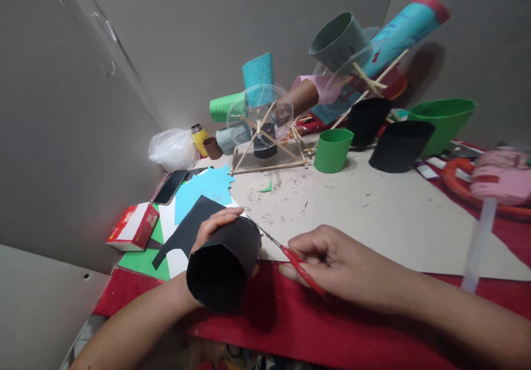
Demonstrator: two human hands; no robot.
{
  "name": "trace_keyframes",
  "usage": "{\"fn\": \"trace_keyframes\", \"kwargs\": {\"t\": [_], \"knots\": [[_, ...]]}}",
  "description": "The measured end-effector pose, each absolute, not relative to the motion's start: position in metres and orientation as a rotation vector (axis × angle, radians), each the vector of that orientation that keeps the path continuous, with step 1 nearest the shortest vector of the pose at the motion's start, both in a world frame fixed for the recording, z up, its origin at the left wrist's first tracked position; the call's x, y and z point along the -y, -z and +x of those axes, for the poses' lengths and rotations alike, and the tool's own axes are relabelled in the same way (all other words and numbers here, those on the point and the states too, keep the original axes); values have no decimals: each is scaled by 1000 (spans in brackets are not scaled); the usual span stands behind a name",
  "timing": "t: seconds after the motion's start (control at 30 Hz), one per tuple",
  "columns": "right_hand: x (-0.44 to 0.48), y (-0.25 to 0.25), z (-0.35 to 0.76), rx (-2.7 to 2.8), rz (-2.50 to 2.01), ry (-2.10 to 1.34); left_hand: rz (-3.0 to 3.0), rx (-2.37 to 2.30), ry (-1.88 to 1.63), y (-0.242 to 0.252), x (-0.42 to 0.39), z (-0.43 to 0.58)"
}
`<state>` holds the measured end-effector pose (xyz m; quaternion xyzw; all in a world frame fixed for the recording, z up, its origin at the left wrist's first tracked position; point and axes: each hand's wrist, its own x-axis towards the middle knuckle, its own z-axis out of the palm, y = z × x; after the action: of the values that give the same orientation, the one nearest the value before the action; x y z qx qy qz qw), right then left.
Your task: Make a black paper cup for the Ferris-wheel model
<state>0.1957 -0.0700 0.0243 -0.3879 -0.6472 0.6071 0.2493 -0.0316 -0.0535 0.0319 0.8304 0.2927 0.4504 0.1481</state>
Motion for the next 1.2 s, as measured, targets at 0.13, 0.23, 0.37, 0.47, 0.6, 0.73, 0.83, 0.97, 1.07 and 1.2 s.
{"fn": "trace_keyframes", "kwargs": {"t": [0.13,0.23,0.37,0.47,0.6,0.73,0.83,0.97,1.07,1.2], "knots": [[70,-27,195,1769,-1081,-1646,2380,-831,-1277,-36,53,-31],[70,-27,194,1766,-1090,-1649,2372,-820,-1266,-36,53,-32],[69,-26,193,1769,-1102,-1593,2337,-820,-1231,-36,54,-34],[69,-27,194,1729,-1110,-1496,2198,-891,-1160,-36,54,-36],[70,-28,196,1640,-1061,-1342,1841,-933,-895,-35,48,-35],[73,-26,201,1554,-947,-1230,1602,-944,-663,-32,39,-33],[76,-26,205,1587,-844,-1060,1631,-873,-579,-31,36,-34],[79,-28,202,1697,-775,-858,1721,-712,-467,-31,39,-35],[83,-29,197,1780,-754,-843,1697,-628,-463,-31,43,-36],[83,-27,196,1772,-792,-696,1693,-658,-493,-29,43,-38]]}}
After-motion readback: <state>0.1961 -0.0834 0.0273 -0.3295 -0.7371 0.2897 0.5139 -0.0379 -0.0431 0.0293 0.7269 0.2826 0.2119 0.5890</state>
